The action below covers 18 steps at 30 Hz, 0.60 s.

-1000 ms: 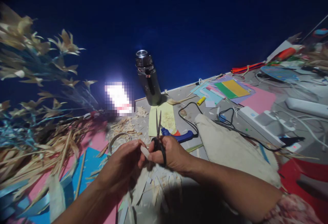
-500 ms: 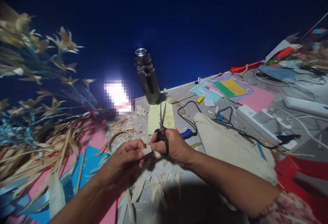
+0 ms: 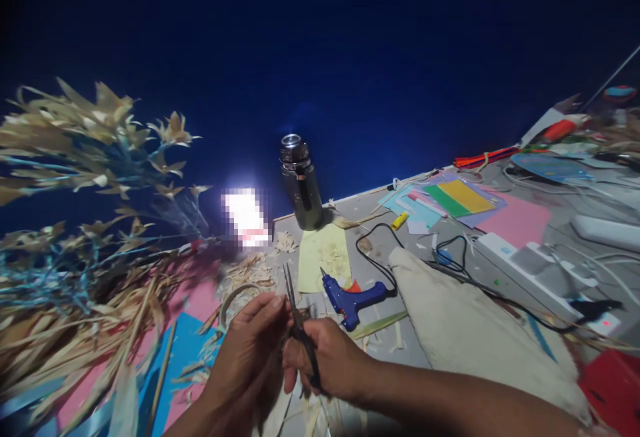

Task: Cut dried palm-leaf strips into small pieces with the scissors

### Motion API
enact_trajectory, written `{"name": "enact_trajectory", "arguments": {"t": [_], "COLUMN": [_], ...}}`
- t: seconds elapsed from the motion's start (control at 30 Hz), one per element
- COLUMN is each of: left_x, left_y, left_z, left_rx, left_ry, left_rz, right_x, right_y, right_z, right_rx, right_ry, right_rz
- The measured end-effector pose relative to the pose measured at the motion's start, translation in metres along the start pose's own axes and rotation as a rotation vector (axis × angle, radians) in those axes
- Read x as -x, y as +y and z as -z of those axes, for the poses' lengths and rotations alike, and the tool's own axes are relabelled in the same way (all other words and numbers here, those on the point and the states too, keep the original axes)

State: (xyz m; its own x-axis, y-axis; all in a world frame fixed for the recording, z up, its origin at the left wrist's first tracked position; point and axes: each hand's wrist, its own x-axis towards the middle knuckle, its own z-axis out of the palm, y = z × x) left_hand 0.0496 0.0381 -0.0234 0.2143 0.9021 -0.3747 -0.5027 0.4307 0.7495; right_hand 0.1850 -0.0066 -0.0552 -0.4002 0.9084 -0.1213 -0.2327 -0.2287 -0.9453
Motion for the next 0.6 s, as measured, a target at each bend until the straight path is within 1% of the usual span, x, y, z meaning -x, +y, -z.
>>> {"name": "enact_trajectory", "arguments": {"t": [0.1,0.27,0.43,0.6], "left_x": [-0.001,0.001,0.002,0.002], "left_y": [0.0,0.001,-0.001,-0.004], "left_z": [0.0,-0.002,-0.002,-0.001], "left_rx": [0.038,0.031,0.002,0.016], "left_ry": [0.003,-0.006,-0.006,0.001], "left_rz": [0.051,0.081,0.071,0.073], "right_x": [0.0,0.0,0.001,0.0], "right_y": [0.002,-0.002,-0.009,-0.008], "right_z": [0.003,0.003,0.001,0.001], "right_rx": [0.049,0.134,0.171,0.155], "right_ry": [-0.001,0.031,0.062,0.079], "right_rz": [0.001,-0.041,-0.082,-0.105]}}
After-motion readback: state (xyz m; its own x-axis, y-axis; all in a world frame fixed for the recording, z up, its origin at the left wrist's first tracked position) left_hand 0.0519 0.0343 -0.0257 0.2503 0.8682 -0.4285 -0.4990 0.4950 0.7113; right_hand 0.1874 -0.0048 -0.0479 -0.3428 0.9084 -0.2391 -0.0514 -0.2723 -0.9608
